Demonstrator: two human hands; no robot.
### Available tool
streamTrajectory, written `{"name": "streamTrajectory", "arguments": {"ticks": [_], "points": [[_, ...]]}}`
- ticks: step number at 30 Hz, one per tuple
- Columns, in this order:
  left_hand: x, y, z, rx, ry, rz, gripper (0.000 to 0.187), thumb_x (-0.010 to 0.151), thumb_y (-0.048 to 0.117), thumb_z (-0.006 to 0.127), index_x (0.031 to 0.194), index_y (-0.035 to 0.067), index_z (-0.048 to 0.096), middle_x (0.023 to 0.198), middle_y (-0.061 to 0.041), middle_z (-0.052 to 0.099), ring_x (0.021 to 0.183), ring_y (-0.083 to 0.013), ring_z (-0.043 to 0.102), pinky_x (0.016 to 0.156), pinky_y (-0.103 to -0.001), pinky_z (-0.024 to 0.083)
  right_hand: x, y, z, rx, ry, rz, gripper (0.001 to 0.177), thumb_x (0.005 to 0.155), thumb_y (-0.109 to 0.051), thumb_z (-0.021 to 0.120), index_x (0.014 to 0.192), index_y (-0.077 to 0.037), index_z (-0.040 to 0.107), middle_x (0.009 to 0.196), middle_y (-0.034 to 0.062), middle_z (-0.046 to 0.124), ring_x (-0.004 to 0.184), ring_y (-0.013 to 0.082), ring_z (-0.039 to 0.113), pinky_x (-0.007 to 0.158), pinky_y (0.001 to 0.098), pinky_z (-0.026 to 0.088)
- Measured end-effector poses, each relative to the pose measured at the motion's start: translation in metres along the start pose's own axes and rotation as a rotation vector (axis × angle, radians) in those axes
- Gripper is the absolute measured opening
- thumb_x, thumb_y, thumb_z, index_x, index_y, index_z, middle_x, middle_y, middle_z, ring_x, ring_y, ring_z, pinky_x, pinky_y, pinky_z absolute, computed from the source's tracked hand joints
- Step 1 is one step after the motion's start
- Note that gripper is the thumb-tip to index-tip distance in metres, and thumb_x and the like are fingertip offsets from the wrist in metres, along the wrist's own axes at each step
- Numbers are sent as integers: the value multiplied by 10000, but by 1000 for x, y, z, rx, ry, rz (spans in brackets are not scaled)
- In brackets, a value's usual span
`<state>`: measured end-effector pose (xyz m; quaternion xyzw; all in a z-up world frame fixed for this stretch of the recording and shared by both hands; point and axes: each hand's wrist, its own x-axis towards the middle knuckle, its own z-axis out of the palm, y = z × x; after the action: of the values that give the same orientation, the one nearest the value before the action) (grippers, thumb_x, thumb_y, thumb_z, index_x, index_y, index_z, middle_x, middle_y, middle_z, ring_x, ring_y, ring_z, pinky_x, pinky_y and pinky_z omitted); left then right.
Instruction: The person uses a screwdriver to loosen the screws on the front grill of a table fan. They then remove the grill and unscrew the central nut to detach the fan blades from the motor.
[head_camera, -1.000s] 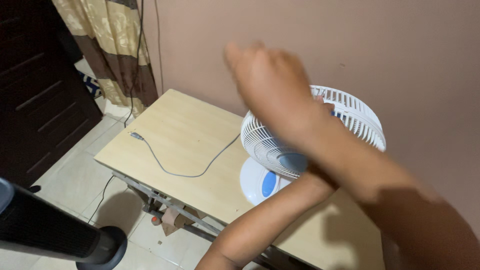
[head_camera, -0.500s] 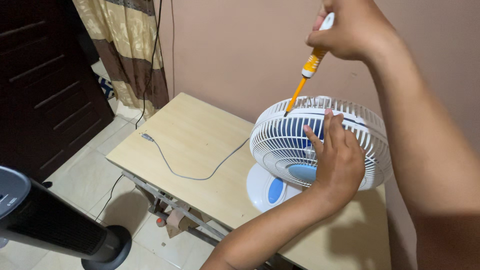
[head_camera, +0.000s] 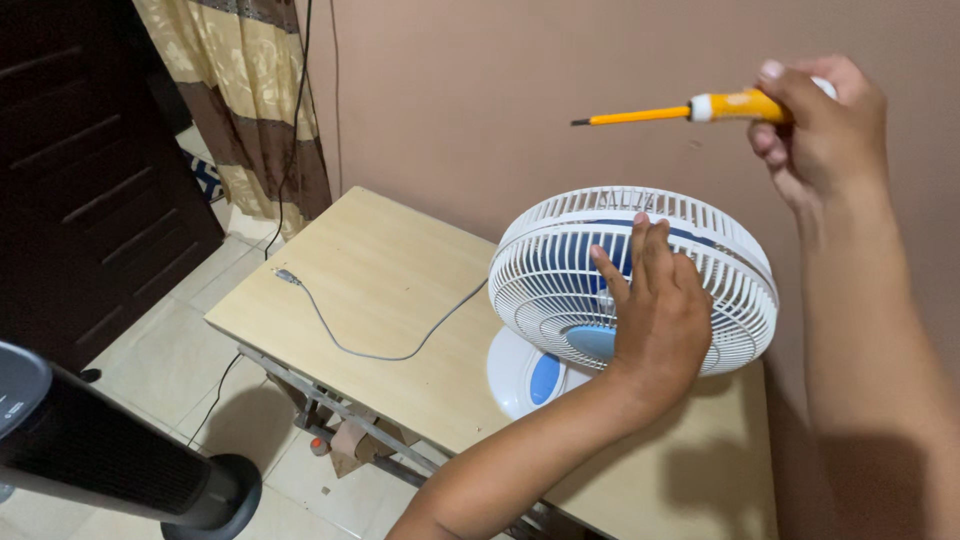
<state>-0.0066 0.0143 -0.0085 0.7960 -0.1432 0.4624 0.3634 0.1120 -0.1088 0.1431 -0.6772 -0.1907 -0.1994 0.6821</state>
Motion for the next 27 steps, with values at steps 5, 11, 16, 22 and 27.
{"name": "streamTrajectory", "arguments": {"ticks": [5, 11, 16, 22, 27], "points": [[2, -8, -2, 15, -21, 30, 191, 930, 88, 570, 1020, -80, 553, 1450, -350, 465, 1506, -493, 372, 1145, -852, 160, -62, 29, -55, 195, 208, -40, 274, 1133, -111, 673, 1273, 26, 481, 999, 153, 677, 628, 145, 574, 511, 251, 414], [5, -18, -7, 25, -26, 66, 206, 914, 130, 602, 1019, -44, 568, 1429, -305, 498, 1470, -463, 403, 1143, -839, 165, -160, 88, -116, 668, 395, -74, 236, 1180, -213, 623, 1256, -27, 498, 1103, 125, 610, 807, 193, 597, 686, 281, 487], [8, -24, -16, 24, -48, 78, 225, 894, 112, 641, 1029, -54, 572, 1407, -293, 508, 1445, -471, 412, 1123, -835, 171, -225, 152, -138, 1180, 371, 8, 294, 1153, -208, 548, 1303, 44, 561, 1344, 287, 589, 1080, 265, 634, 935, 327, 561], [13, -25, -31, -14, -83, 61, 105, 861, 39, 677, 900, -17, 597, 1346, -272, 541, 1396, -472, 456, 1107, -814, 221, -282, 215, -126, 1155, 463, 182, 460, 1000, -88, 618, 1435, 45, 555, 1441, 251, 584, 1254, 285, 626, 1072, 348, 547], [20, -30, -35, 6, -89, 50, 136, 812, 56, 722, 856, -18, 617, 1327, -262, 561, 1226, -445, 551, 1112, -781, 265, -313, 240, -116, 861, 361, 268, 436, 879, -3, 625, 1273, -118, 477, 1219, 175, 621, 1045, 279, 625, 856, 368, 517]]}}
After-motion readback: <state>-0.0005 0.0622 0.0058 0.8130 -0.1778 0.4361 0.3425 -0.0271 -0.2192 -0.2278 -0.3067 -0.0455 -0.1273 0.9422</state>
